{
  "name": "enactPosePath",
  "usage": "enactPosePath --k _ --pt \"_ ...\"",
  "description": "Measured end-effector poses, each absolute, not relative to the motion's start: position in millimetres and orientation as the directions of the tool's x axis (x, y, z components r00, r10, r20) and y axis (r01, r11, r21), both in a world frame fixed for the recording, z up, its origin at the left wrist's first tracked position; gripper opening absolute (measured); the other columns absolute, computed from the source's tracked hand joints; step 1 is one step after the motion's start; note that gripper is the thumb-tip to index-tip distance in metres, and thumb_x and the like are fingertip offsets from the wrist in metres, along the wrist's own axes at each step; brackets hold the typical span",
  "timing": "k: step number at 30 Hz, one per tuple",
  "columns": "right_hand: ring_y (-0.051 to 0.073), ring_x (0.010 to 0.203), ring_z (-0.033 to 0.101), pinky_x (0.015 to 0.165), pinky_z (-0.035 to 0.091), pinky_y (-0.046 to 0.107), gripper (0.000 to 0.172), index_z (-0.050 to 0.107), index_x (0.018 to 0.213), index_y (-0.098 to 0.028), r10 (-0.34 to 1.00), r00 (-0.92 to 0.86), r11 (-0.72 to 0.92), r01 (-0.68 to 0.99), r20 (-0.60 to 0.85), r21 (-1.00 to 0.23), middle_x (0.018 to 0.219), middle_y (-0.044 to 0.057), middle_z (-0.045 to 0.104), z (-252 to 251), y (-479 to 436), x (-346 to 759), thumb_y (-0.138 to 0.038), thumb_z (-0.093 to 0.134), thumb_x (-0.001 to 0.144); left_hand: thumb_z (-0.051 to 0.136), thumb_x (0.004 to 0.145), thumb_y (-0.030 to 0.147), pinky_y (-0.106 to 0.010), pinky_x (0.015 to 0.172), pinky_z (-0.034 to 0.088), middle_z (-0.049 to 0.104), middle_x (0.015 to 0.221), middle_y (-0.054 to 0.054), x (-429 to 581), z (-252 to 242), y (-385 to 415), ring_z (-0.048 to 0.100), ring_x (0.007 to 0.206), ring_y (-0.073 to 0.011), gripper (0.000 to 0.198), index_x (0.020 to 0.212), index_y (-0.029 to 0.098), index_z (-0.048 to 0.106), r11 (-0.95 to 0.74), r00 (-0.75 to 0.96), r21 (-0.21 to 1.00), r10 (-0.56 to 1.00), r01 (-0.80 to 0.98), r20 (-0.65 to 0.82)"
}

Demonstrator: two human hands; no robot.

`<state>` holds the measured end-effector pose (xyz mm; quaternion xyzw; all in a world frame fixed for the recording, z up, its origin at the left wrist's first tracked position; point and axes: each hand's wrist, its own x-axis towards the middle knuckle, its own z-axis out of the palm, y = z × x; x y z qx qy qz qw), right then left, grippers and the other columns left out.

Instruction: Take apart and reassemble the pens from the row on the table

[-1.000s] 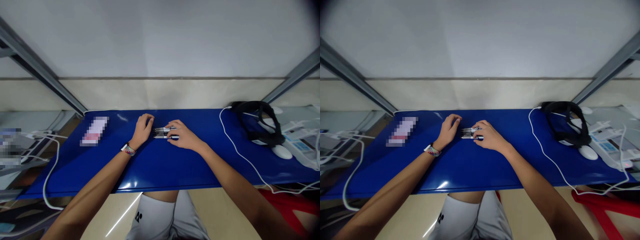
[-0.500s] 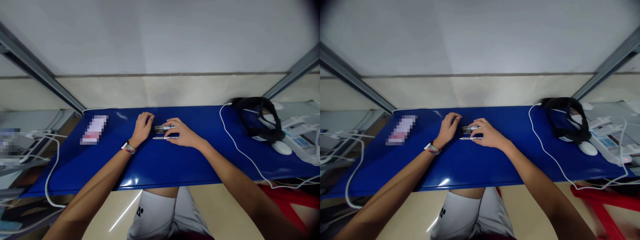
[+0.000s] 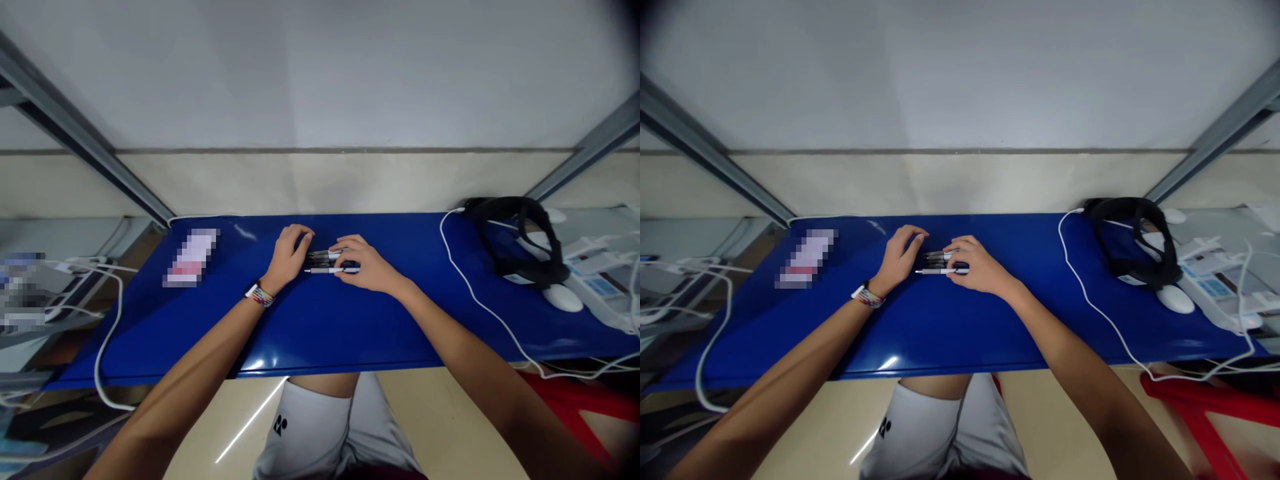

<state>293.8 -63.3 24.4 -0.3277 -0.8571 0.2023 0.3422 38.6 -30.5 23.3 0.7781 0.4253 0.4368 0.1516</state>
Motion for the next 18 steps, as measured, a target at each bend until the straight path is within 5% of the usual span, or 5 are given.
enactPosePath --k 6,11,18 --pt "0.024 0.097 0.073 0.090 0.057 0.040 0.010 0.081 0.103 -0.028 0.777 -0.384 0.630 0.486 0.500 -0.606 0.099 0.005 0.080 23.3 -60.0 294.7 -0.031 0.072 0.099 0.054 0.110 0.047 -0.047 0.103 0.050 0.082 0.110 -0.007 45.1 33.2 -43.8 0.071 0.105 -0.0270 0.034 0.115 0.026 0.080 -0.681 0.447 0.587 0.731 0.437 0.515" --pt "0.025 0.094 0.073 0.085 0.054 0.038 0.015 0.081 0.100 -0.028 0.835 -0.277 0.546 0.522 0.475 -0.655 0.099 0.005 0.082 23.4 -56.6 295.7 -0.041 0.074 0.098 0.065 0.105 0.045 -0.044 0.096 0.054 0.082 0.109 -0.006 48.5 31.4 -44.7 0.072 0.101 -0.0258 0.025 0.112 0.026 0.081 -0.685 0.446 0.586 0.727 0.433 0.521" --pt "0.018 0.062 0.062 0.061 0.050 0.032 0.028 0.081 0.095 -0.025 0.976 -0.070 0.211 0.041 0.208 -0.977 0.076 0.002 0.074 17.8 -41.8 301.4 -0.050 0.084 0.085 0.067 0.104 0.040 -0.043 0.096 0.056 0.083 0.108 -0.006 44.4 28.5 -37.7 0.073 0.102 -0.0251 0.021 0.109 0.025 0.080 -0.652 0.342 0.631 0.758 0.421 0.556"
